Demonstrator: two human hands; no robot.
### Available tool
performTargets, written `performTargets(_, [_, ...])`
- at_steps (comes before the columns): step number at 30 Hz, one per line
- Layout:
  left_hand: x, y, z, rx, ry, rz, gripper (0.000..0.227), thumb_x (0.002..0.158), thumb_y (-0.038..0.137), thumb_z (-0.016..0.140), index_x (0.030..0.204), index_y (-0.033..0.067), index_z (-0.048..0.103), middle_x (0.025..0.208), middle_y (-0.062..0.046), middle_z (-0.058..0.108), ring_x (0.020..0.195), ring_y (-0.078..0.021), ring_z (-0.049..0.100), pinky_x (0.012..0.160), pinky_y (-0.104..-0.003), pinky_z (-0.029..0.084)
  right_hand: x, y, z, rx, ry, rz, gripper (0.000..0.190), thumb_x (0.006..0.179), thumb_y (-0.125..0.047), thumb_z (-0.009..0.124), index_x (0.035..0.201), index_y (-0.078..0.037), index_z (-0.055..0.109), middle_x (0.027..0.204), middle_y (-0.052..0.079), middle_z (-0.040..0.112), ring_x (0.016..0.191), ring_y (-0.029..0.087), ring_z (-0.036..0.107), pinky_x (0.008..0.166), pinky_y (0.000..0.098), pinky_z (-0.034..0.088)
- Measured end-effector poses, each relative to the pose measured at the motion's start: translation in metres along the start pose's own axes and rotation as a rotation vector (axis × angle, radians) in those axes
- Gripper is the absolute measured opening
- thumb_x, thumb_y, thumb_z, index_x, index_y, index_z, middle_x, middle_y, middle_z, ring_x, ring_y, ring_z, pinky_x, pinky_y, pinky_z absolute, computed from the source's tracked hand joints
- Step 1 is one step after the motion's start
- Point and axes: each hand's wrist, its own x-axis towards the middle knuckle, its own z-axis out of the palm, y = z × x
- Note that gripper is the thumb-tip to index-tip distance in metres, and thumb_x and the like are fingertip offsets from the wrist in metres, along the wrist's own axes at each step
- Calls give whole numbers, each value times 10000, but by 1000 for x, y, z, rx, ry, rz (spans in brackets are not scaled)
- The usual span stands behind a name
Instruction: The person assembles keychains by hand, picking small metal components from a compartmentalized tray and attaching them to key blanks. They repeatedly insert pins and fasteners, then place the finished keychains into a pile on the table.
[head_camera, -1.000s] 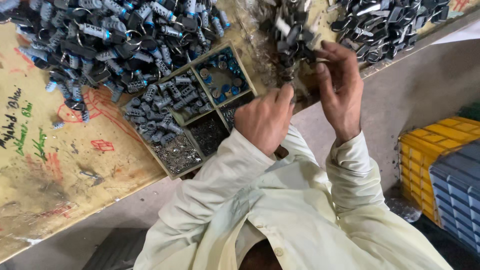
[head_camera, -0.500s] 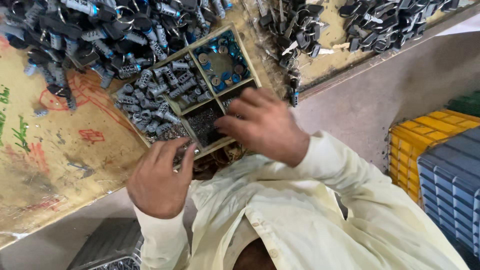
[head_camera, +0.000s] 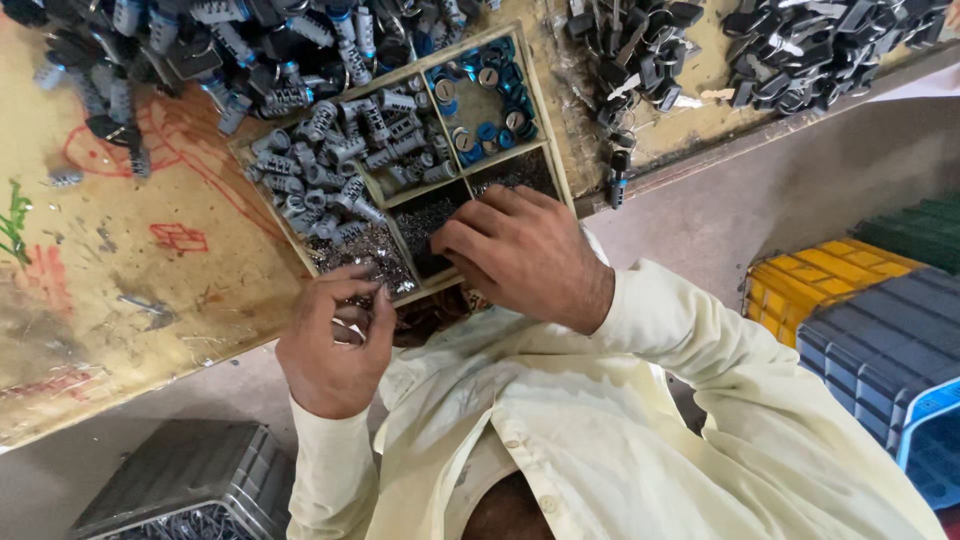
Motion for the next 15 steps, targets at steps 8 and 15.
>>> performTargets(8, [0, 1, 1, 32, 7, 5, 198, 846, 63, 859, 964, 59, 700, 958, -56, 737, 586, -84, 568, 549, -242, 462, 10, -1, 10, -69, -32, -29, 240, 842, -185, 763, 1040, -128, 642, 961, 31, 633, 916, 258, 639, 774, 384, 541])
performTargets(15, [-7, -10, -7, -167, -13, 51, 193, 868, 16, 834, 1033, 71, 751, 980, -49, 722, 686, -77, 576, 611, -215, 447, 13, -5, 2, -71, -39, -30, 201, 853, -195, 759, 1019, -123, 670, 946, 26, 640, 896, 247, 642, 758, 369, 555])
